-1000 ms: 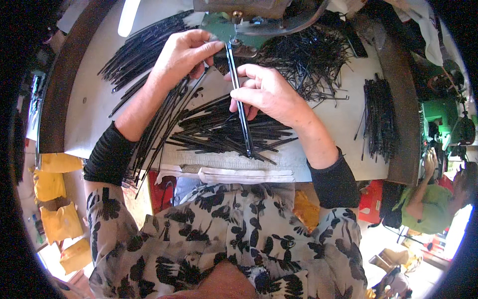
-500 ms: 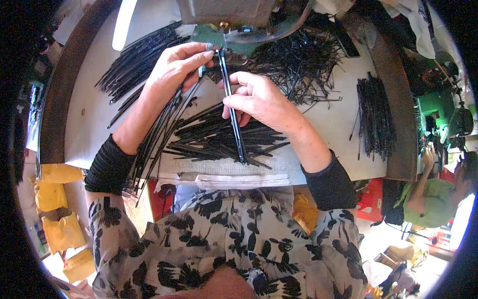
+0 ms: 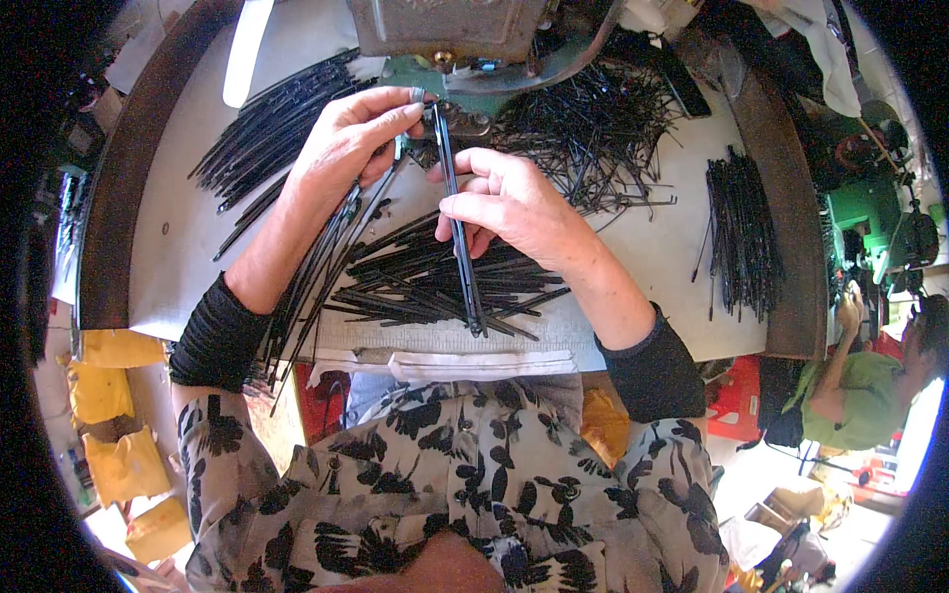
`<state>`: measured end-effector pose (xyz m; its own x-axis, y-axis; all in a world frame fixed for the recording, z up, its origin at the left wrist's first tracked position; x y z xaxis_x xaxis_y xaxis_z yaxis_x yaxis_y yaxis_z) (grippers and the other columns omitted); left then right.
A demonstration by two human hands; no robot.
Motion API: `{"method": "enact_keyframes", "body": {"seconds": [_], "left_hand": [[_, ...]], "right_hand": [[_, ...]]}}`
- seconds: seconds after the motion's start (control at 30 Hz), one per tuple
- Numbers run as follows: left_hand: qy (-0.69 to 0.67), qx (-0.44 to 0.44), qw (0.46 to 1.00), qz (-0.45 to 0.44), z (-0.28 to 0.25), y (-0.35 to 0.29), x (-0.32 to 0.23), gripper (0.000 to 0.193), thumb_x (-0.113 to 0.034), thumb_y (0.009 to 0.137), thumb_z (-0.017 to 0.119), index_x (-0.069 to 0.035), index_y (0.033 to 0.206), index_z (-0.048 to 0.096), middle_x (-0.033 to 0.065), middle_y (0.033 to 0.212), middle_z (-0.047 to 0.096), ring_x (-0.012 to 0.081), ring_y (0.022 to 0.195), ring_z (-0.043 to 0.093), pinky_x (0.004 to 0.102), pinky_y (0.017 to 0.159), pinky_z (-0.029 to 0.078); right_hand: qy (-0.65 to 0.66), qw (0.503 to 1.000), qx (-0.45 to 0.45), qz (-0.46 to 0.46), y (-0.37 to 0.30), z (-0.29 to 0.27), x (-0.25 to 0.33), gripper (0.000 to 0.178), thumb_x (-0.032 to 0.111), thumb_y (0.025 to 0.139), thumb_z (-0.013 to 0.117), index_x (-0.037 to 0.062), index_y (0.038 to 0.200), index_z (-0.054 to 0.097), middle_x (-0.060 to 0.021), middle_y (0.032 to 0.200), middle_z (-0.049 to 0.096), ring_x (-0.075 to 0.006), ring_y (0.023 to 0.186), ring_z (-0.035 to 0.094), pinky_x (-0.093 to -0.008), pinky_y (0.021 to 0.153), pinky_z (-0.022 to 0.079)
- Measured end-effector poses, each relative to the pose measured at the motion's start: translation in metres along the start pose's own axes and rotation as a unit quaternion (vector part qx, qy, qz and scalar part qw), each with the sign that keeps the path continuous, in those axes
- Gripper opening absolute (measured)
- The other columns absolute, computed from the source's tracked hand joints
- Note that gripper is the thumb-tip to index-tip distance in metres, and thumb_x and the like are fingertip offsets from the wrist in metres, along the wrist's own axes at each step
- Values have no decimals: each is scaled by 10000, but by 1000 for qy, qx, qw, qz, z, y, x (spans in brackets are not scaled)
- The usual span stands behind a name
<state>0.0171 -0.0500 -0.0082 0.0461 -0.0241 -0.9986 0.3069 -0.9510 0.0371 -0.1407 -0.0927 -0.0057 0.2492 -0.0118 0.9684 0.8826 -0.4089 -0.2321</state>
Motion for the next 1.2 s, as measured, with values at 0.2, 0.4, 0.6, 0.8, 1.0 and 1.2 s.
{"method": "enact_keyframes", "body": {"seconds": [0.2, 0.4, 0.6, 0.8, 1.0, 1.2], "left_hand": [[27, -9, 999, 28, 3, 3, -3, 315, -171, 869, 583, 47, 1097, 574, 67, 779, 622, 31, 427, 418, 177, 361, 308], [36, -18, 998, 43, 6, 8, -3, 321, -169, 866, 588, 49, 1101, 572, 82, 766, 632, 36, 423, 426, 180, 360, 320], [67, -6, 997, 26, 5, 11, -5, 326, -166, 877, 586, 54, 1116, 555, 80, 766, 618, 30, 402, 409, 178, 340, 291], [63, 0, 998, -2, 6, 10, -11, 343, -179, 865, 595, 50, 1117, 553, 70, 766, 619, 30, 403, 405, 180, 338, 292], [71, 14, 997, -4, 4, 10, -12, 340, -178, 865, 591, 45, 1119, 554, 67, 773, 623, 28, 401, 400, 177, 334, 290], [72, 12, 997, 1, 4, 11, -11, 309, -185, 865, 594, 35, 1081, 577, 65, 766, 621, 31, 392, 395, 180, 332, 288]], "right_hand": [[40, 999, -8, -14, 1, -1, -1, 350, 158, 826, 559, -1, 1134, 513, -78, 744, 635, -107, 597, 594, -194, 519, 464], [59, 998, -27, -24, 2, -3, -3, 334, 151, 835, 567, -14, 1120, 515, -100, 767, 646, -106, 588, 583, -205, 510, 478], [53, 998, -24, -14, 4, -2, -5, 369, 170, 827, 576, 3, 1148, 504, -91, 765, 635, -116, 616, 608, -196, 530, 485], [71, 997, -22, -11, 5, -3, -7, 341, 160, 841, 572, -6, 1132, 510, -97, 775, 640, -117, 626, 602, -213, 531, 498], [95, 995, -12, -1, 6, -1, -9, 344, 177, 850, 572, 1, 1138, 504, -105, 803, 636, -128, 646, 616, -220, 544, 510], [100, 995, -18, 4, 7, 0, -10, 346, 188, 852, 571, 0, 1134, 502, -106, 801, 631, -143, 633, 625, -231, 543, 517]]}}
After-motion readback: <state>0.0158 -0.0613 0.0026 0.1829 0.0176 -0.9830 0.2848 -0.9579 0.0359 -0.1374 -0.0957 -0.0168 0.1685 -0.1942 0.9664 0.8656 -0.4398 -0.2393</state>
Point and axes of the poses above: each hand's wrist, its own y-axis towards the middle knuckle, its own z-axis out of the palm, x = y × z, the point moved 5 cm from there along y, towards the middle knuckle
